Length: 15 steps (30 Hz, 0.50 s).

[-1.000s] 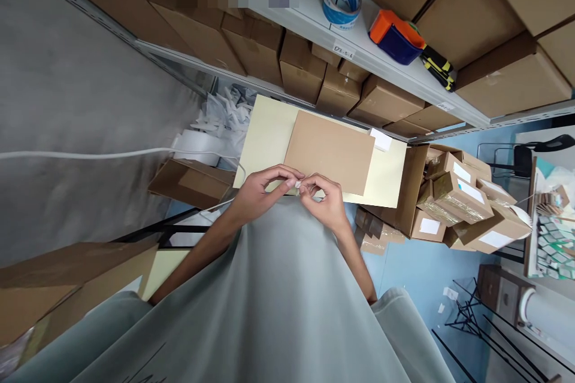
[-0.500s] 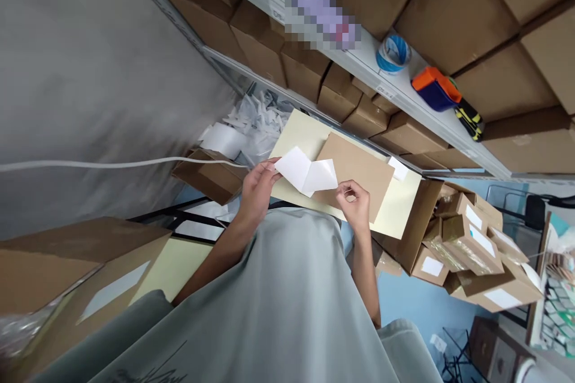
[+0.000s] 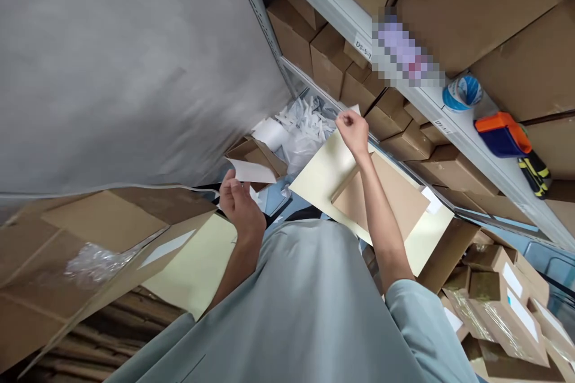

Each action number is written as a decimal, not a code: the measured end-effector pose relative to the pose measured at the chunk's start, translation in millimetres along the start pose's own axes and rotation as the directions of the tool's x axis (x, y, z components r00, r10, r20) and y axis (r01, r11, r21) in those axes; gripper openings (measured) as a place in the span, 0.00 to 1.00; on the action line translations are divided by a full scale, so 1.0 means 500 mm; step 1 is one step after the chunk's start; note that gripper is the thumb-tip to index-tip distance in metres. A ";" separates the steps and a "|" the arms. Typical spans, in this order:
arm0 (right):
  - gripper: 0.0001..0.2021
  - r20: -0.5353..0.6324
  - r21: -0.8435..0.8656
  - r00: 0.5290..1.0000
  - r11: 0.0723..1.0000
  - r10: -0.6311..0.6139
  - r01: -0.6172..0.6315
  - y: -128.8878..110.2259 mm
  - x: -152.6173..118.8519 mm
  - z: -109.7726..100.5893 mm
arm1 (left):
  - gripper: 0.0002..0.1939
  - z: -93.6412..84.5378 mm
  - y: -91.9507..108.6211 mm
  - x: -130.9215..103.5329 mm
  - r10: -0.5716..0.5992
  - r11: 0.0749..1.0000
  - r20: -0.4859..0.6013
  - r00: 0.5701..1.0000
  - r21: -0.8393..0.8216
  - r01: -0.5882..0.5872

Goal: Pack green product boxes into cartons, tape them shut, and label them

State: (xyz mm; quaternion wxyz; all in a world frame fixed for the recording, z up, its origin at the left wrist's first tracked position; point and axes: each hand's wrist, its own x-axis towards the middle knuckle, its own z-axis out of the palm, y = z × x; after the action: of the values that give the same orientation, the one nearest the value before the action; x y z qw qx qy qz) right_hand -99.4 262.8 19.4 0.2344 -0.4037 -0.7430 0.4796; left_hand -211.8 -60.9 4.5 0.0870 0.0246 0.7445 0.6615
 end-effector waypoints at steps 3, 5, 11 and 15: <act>0.31 0.127 0.016 0.983 0.991 -0.130 0.129 -0.018 0.096 0.062 | 0.20 -0.011 0.017 -0.018 0.060 0.993 0.102 0.993 0.098 -0.070; 0.39 0.170 -0.003 0.972 0.987 -0.160 0.162 -0.029 0.120 0.081 | 0.18 -0.007 0.037 -0.027 0.093 0.989 0.164 0.982 0.098 -0.110; 0.42 0.074 0.090 0.996 0.995 -0.040 0.033 -0.048 -0.034 0.025 | 0.20 0.038 0.082 -0.056 0.098 0.991 0.417 0.904 0.047 -0.129; 0.38 0.106 0.288 0.959 0.915 0.263 -0.283 -0.066 -0.239 -0.039 | 0.21 0.081 0.103 -0.101 0.066 0.996 0.599 0.798 0.008 -0.088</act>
State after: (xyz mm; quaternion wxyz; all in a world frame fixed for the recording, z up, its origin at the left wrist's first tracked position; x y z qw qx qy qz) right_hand -29.8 167.6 62.1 0.1995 -0.4475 -0.6052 0.6275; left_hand -159.6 -22.6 55.9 0.2898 0.2633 0.6889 0.6099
